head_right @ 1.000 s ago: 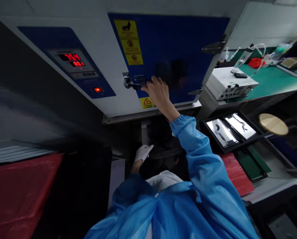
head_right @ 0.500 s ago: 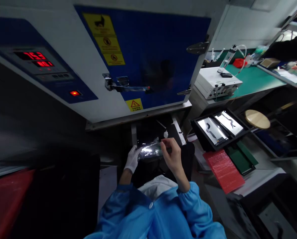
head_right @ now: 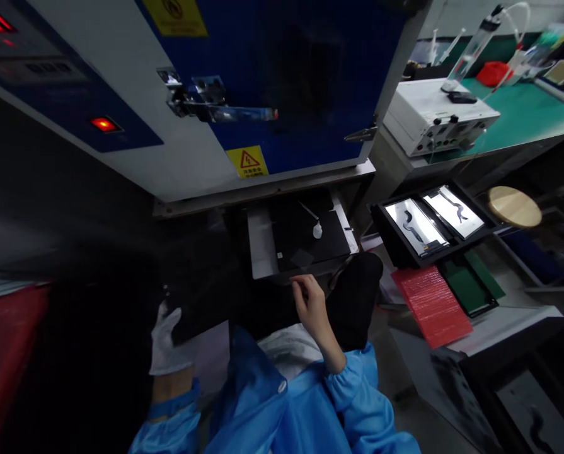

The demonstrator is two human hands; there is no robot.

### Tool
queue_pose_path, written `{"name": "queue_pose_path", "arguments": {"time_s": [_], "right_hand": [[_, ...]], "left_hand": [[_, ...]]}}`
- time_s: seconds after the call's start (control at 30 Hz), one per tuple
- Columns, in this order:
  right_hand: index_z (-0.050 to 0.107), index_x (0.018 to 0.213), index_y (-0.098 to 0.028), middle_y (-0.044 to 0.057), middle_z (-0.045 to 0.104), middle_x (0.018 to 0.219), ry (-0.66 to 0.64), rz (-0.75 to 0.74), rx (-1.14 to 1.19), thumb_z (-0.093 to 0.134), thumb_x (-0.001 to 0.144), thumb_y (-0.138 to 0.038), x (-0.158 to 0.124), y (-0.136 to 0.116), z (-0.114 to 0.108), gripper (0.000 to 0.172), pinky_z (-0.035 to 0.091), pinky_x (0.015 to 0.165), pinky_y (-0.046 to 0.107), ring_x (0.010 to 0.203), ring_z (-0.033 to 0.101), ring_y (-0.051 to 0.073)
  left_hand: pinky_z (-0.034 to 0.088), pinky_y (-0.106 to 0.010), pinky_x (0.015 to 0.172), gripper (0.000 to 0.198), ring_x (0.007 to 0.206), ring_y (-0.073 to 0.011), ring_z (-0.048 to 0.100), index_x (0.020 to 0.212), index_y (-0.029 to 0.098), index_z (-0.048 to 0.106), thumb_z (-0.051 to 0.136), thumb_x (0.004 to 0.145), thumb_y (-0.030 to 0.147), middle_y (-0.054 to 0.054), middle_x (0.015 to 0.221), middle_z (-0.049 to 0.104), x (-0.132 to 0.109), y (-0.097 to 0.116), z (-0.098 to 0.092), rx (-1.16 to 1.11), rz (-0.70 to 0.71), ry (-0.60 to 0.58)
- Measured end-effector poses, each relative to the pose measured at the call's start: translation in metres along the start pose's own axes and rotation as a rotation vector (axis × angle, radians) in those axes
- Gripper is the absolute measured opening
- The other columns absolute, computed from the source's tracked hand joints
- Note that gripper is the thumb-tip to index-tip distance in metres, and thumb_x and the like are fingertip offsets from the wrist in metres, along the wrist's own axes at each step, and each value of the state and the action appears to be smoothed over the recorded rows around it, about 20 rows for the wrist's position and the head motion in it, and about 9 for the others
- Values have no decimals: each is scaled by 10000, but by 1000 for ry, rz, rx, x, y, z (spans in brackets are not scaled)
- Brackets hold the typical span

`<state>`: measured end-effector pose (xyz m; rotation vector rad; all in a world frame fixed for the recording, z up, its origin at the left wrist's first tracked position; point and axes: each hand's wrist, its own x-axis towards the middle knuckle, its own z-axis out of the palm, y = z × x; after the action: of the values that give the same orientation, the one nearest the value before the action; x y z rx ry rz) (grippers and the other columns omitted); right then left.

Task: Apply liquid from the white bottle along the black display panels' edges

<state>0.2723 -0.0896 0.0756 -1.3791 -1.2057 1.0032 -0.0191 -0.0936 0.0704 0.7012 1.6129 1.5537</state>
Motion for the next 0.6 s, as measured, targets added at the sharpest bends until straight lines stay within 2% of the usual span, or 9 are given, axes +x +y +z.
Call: {"name": "queue_pose_path", "arguments": {"time_s": [0.07, 0.13, 0.27, 0.33, 0.4, 0.53, 0.6], "right_hand": [[831, 1073, -225, 112, 837, 1076, -18, 18, 24, 636, 1078, -602, -4, 1, 8, 424, 646, 900, 366, 988, 789, 245], [836, 1106, -227, 106, 846, 1082, -85, 62, 102, 632, 1068, -692, -7, -2, 16, 510, 655, 892, 361, 962, 802, 236], [846, 1119, -223, 103, 848, 1054, -370, 253, 442, 674, 965, -877, -15, -16, 24, 694, 672, 901, 378, 947, 813, 239], [849, 1106, -217, 102, 845, 1016, -440, 327, 566, 690, 894, -949, -20, -24, 24, 779, 667, 885, 381, 947, 811, 247], [849, 1111, -223, 87, 842, 993, -458, 351, 617, 730, 819, -987, -24, -31, 21, 826, 654, 877, 376, 939, 802, 248], [854, 1145, -244, 66, 834, 965, -475, 297, 629, 790, 807, -946, -25, -46, 14, 781, 636, 975, 415, 982, 793, 274], [856, 1112, -258, 64, 829, 949, -433, 284, 624, 784, 813, -942, -23, -53, 13, 750, 633, 1027, 443, 1009, 789, 295]], "left_hand": [[689, -261, 768, 378, 904, -202, 804, 1018, 317, 744, 852, 726, 533, 28, 956, 838, -7, 11, 1, -93, -62, 95], [688, -259, 738, 388, 879, -203, 805, 1001, 333, 752, 863, 670, 503, 35, 931, 841, -16, 20, 7, -172, -120, 132], [692, -295, 716, 403, 836, -220, 792, 947, 315, 756, 885, 611, 497, 22, 929, 844, -28, 23, 17, -193, -146, 69], [667, -274, 674, 439, 792, -208, 775, 951, 290, 771, 907, 577, 477, 11, 934, 843, -30, 19, 19, -185, -151, 34], [643, -250, 650, 466, 778, -199, 768, 967, 277, 788, 919, 553, 447, 9, 923, 834, -30, 13, 21, -172, -158, 6], [689, -306, 815, 547, 931, -250, 808, 1096, 264, 819, 886, 598, 479, -21, 984, 839, -28, -1, 26, -123, -197, -116], [697, -350, 901, 600, 997, -277, 817, 1182, 257, 821, 854, 640, 513, -44, 1035, 848, -27, -8, 29, -118, -215, -158]]}}
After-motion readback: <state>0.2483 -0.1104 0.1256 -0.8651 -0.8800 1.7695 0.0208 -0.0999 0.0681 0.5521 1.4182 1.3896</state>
